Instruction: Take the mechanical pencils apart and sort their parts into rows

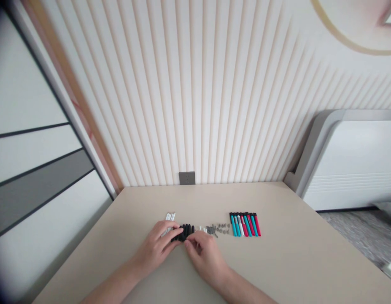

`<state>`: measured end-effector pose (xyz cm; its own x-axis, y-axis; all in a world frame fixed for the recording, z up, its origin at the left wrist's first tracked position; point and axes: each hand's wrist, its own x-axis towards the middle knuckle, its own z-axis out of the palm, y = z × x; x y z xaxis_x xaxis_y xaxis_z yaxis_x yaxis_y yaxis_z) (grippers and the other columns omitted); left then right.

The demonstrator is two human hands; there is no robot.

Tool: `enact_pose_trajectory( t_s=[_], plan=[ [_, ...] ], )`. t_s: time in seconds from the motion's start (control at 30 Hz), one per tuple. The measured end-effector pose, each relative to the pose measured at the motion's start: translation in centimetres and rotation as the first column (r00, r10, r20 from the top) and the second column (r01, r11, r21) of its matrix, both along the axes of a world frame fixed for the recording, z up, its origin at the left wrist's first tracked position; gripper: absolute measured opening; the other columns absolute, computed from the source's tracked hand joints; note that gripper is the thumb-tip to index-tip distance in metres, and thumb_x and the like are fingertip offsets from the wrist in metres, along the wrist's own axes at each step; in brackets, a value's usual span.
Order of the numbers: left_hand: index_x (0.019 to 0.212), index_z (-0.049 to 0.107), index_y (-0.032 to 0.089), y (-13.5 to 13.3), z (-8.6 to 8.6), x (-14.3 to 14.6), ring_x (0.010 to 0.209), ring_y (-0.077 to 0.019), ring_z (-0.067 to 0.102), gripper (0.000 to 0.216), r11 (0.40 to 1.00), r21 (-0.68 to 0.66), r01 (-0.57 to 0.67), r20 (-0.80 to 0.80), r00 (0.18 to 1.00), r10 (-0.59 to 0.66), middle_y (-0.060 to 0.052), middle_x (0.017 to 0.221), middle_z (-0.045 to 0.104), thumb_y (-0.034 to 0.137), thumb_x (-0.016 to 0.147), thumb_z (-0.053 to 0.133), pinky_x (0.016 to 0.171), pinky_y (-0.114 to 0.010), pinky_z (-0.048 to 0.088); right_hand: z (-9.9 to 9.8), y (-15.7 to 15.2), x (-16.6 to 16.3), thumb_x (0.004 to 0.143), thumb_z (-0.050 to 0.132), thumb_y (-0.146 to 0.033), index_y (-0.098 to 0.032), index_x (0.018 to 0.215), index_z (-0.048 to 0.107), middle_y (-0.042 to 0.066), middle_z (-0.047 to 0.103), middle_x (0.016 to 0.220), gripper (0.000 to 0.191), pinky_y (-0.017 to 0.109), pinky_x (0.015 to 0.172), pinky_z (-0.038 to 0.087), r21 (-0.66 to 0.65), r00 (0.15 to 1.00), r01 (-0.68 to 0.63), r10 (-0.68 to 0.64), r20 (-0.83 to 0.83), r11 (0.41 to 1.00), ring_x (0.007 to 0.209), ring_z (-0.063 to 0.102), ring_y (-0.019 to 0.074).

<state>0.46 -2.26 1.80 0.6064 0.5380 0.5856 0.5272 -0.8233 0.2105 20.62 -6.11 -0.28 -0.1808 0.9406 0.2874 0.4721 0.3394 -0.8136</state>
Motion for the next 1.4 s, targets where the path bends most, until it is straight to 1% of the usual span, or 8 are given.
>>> enact_pose_trajectory(
  t_s=[0.17,0.47,0.57,0.67,0.77,0.83,1.1,1.4],
  plan=[
    [0.105,0.063,0.021,0.0,0.3,-0.2,0.091,-0.0189,0.061,0.019,1.0,0.012,0.027,-0.019,0.999,-0.027,-0.007,0.096,0.063,0.016,0.094,0.049,0.082,-0.035,0.053,0.6,0.0,1.3,0.092,0.049,-0.029,-0.02,0.089,0.066,0.004,0.064,0.078,0.02,0.028,0.067,0.045,0.052,0.99,-0.109,0.103,0.1,0.993,0.071,0.058,0.0162],
    [0.101,0.063,0.021,0.3,-0.3,-0.2,0.085,-0.0184,0.06,0.013,0.999,-0.023,0.025,-0.002,1.0,-0.025,-0.005,0.089,0.063,0.021,0.094,0.051,0.079,-0.035,0.051,1.1,0.5,2.4,0.094,0.051,-0.026,-0.022,0.099,0.065,0.006,0.066,0.087,0.016,0.031,0.075,0.047,0.184,0.969,-0.13,0.086,0.23,0.974,0.082,0.061,0.0193],
    [0.101,0.062,0.021,0.4,-0.5,-0.2,0.086,-0.0183,0.059,0.013,0.999,-0.04,-0.01,0.002,1.0,0.01,-0.005,0.091,0.063,0.02,0.094,0.051,0.08,-0.035,0.05,1.4,0.7,3.1,0.094,0.049,-0.026,-0.021,0.096,0.065,0.007,0.066,0.088,0.017,0.034,0.078,0.046,0.212,0.94,-0.108,0.03,0.34,0.971,0.084,0.059,0.0203],
    [0.101,0.062,0.021,0.4,-0.6,-0.3,0.087,-0.0181,0.06,0.014,0.997,-0.055,-0.048,0.011,0.999,0.048,-0.005,0.093,0.063,0.02,0.095,0.05,0.082,-0.036,0.049,1.8,1.3,4.4,0.096,0.046,-0.028,-0.021,0.088,0.065,0.007,0.065,0.084,0.023,0.036,0.077,0.044,0.243,0.882,-0.017,-0.1,0.461,0.97,0.082,0.058,0.0212],
    [0.1,0.062,0.02,0.4,-0.6,-0.3,0.088,-0.0179,0.06,0.013,0.997,-0.063,-0.041,0.007,0.999,0.042,-0.005,0.093,0.063,0.019,0.095,0.05,0.082,-0.035,0.049,1.9,1.8,5.4,0.097,0.044,-0.028,-0.021,0.087,0.065,0.007,0.064,0.084,0.025,0.036,0.075,0.042,0.265,0.844,0.056,-0.188,0.502,0.962,0.081,0.056,0.0215],
    [0.1,0.062,0.02,0.3,-0.6,-0.2,0.088,-0.0179,0.06,0.012,0.997,-0.07,-0.034,0.001,0.999,0.034,-0.005,0.093,0.063,0.019,0.094,0.051,0.082,-0.035,0.049,2.0,1.9,5.6,0.097,0.044,-0.028,-0.021,0.088,0.065,0.007,0.064,0.086,0.024,0.036,0.075,0.042,0.27,0.844,0.066,-0.198,0.499,0.961,0.082,0.056,0.0216],
    [0.103,0.061,0.021,0.1,-0.2,0.1,0.086,-0.0175,0.06,0.014,0.997,-0.07,-0.019,0.052,0.998,0.022,-0.005,0.092,0.065,0.019,0.093,0.052,0.08,-0.033,0.05,1.9,0.3,3.1,0.095,0.048,-0.025,-0.021,0.105,0.063,0.007,0.065,0.092,0.019,0.036,0.079,0.041,0.232,0.9,-0.102,-0.01,0.437,0.967,0.085,0.056,0.0212],
    [0.103,0.063,0.02,0.0,-0.5,0.4,0.087,-0.0174,0.06,0.014,0.996,-0.058,0.074,0.009,0.997,-0.074,-0.005,0.091,0.065,0.017,0.093,0.053,0.082,-0.033,0.049,1.8,-0.4,2.4,0.093,0.052,-0.022,-0.021,0.094,0.063,0.004,0.065,0.086,0.011,0.033,0.077,0.039,0.278,0.909,-0.174,0.046,0.413,0.945,0.083,0.055,0.0186]
  ],
)
